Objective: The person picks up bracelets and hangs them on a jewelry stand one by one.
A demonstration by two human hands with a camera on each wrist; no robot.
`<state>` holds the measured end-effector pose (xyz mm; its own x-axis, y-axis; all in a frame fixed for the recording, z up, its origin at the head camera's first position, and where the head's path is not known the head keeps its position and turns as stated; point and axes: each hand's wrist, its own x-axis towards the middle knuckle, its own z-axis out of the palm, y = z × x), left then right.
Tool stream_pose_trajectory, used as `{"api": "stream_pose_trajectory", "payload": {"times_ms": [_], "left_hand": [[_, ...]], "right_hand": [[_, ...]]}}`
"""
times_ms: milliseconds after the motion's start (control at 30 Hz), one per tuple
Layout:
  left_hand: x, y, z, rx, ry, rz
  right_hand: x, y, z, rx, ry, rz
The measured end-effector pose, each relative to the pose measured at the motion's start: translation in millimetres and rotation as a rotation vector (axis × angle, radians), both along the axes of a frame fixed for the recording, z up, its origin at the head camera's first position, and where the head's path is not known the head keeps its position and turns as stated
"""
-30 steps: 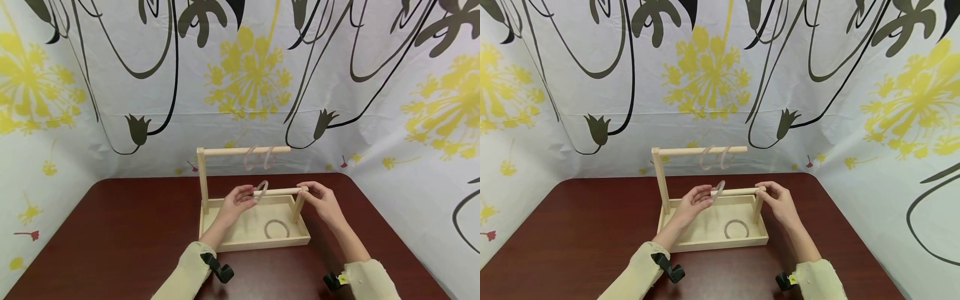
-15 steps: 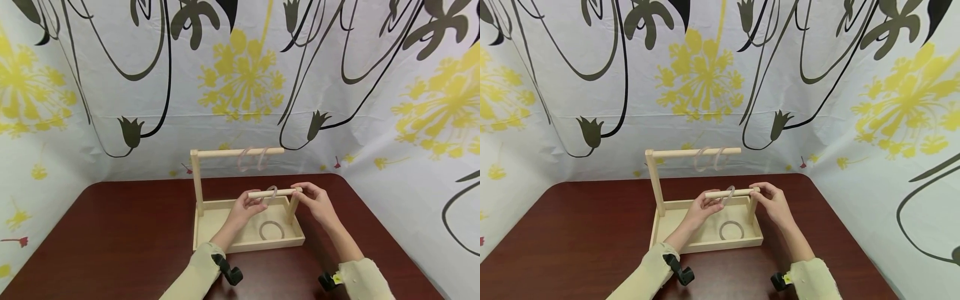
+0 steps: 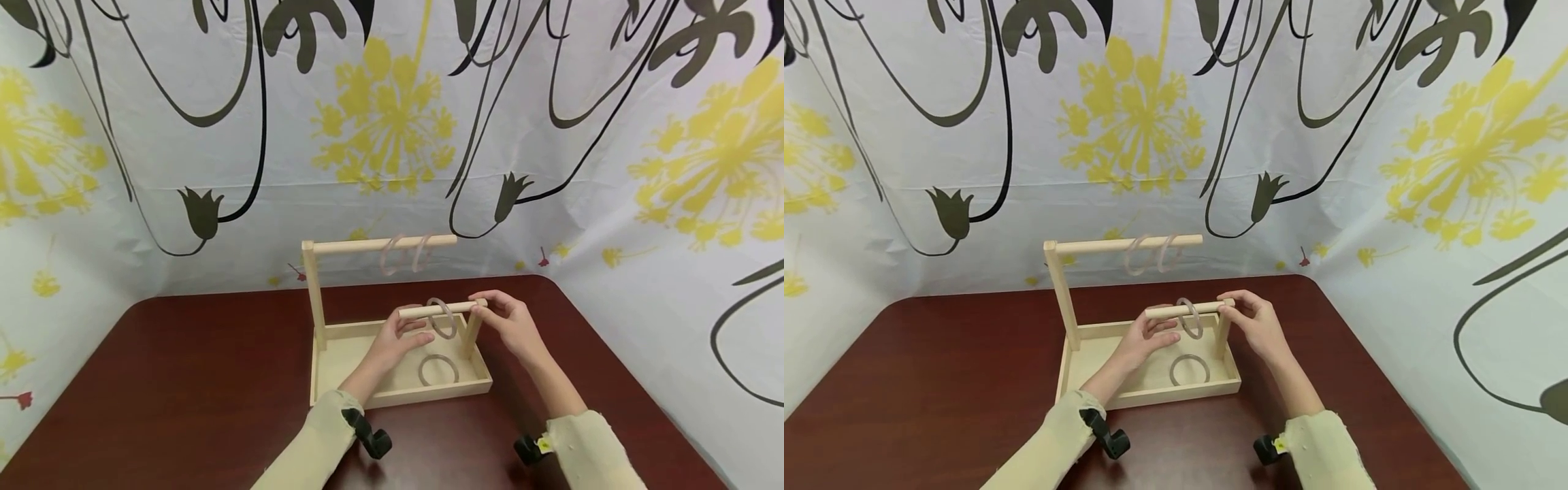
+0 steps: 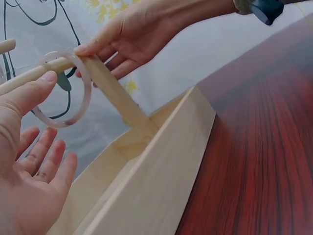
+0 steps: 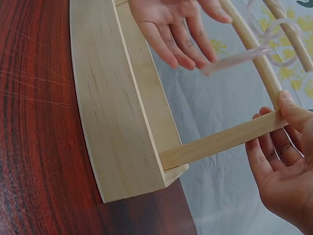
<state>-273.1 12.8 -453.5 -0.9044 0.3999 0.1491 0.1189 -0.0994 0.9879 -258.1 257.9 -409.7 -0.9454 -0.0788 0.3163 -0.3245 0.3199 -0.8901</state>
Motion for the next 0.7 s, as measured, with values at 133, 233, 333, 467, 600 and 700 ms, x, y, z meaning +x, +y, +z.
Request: {"api": "stream_pose_trajectory", "payload": {"times_ms": [133,233,333,467,600,700], "left_hand": [[-1.5,-4.9,-2.3,-0.06,-0.005,-0.021],[-1.9,-6.3,-7.4,-0.1,0.011,-0.057],[-1.2,-5.4,-13.3,-0.158,0.01,-0.101],[1.4,-4.2,-16.9,-0.286,0.002,-0.175],[3.9,-4.8,-15.6,-0.433,0.034,-0.237],[4.7,-4.3,-14.8,-0.573,0.149,-0.241]], "right_hand": [[-0.1,0.0,1.4,0.007,0.002,-0.007],[0.8,0.3,1.2,0.02,0.001,-0.017],[2.5,1.1,0.6,0.015,0.002,-0.015],[3.0,1.0,-0.7,-0.007,0.004,0.0],[1.8,-0.3,-0.3,-0.013,0.01,-0.001],[1.0,-1.2,0.8,-0.015,0.011,0.0]]}}
